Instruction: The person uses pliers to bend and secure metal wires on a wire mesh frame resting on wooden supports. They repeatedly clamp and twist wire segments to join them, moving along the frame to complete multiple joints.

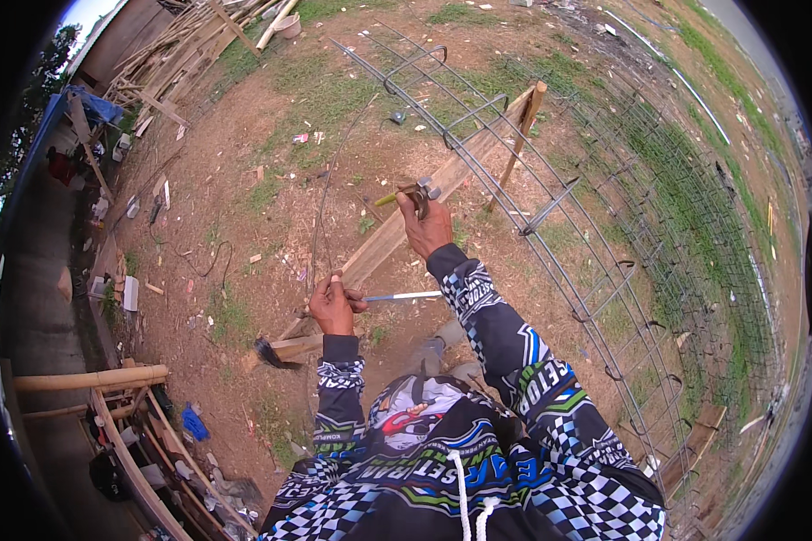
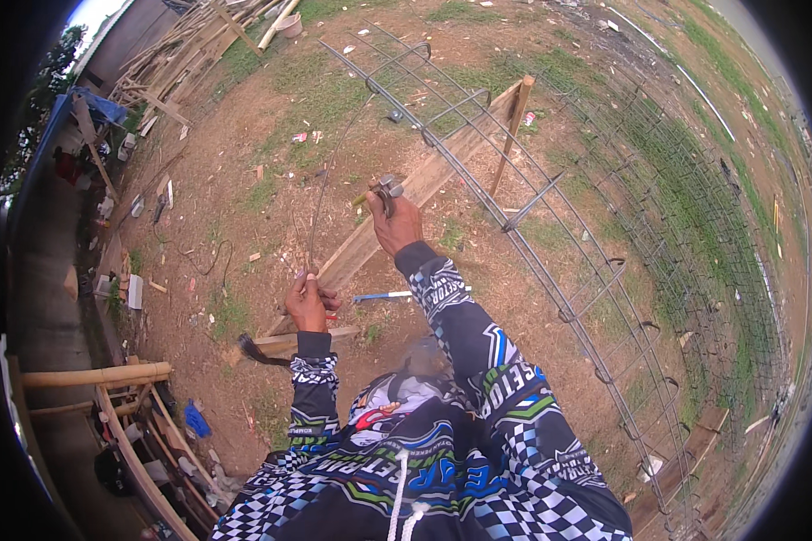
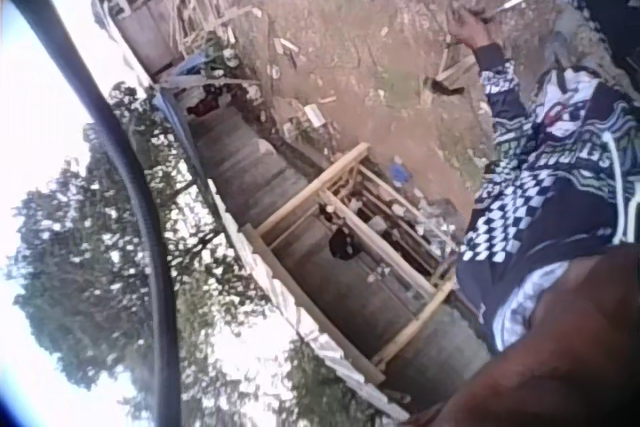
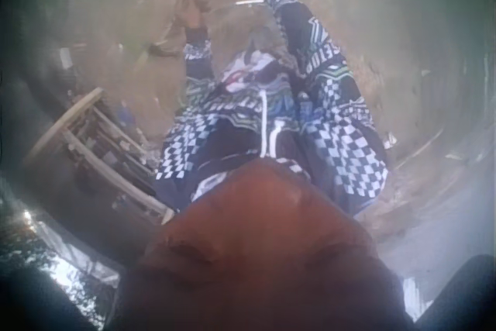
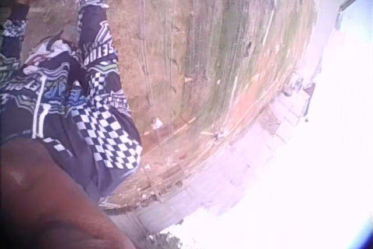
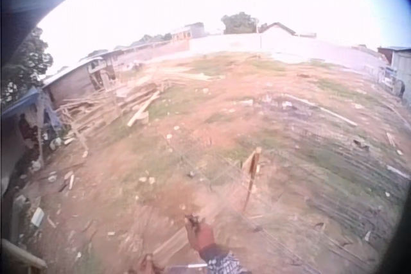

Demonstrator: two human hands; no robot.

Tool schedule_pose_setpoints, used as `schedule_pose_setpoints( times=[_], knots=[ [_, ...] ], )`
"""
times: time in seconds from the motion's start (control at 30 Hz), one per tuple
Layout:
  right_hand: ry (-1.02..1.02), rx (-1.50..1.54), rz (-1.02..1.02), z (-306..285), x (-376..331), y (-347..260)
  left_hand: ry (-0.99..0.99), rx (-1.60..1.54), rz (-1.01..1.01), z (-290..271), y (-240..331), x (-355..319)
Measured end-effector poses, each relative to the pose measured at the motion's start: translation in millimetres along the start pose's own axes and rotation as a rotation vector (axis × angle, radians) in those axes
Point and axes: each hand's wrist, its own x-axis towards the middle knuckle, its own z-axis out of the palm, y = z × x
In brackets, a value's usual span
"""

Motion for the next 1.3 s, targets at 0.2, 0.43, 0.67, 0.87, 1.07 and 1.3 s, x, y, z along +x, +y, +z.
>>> schedule_pose_setpoints(
  times=[0.2, 0.43, 0.67, 0.87, 1.07, 1.3],
  knots=[
    [0.022, -0.359, -0.398, 27, -3, 62, 0.227, 0.353, 0.07, -29, -23, 35],
    [-0.36, -0.239, 0.181, -53, -122, 139, 0.155, 1.135, 0.174, -9, -59, 61],
    [-0.425, -0.262, 0.616, -158, -324, 218, 0.031, 1.224, 0.204, -18, -48, 61],
    [-0.107, 0.219, 0.394, -228, -304, 14, 0.069, 1.341, 0.282, -46, -48, 48],
    [0.41, 0.569, -1.181, -267, -277, -208, 0.032, 0.987, 0.436, -23, -37, -36],
    [0.44, 0.7, -1.309, -239, -290, -252, -0.364, 0.901, 0.237, -82, -167, -145]
  ],
)
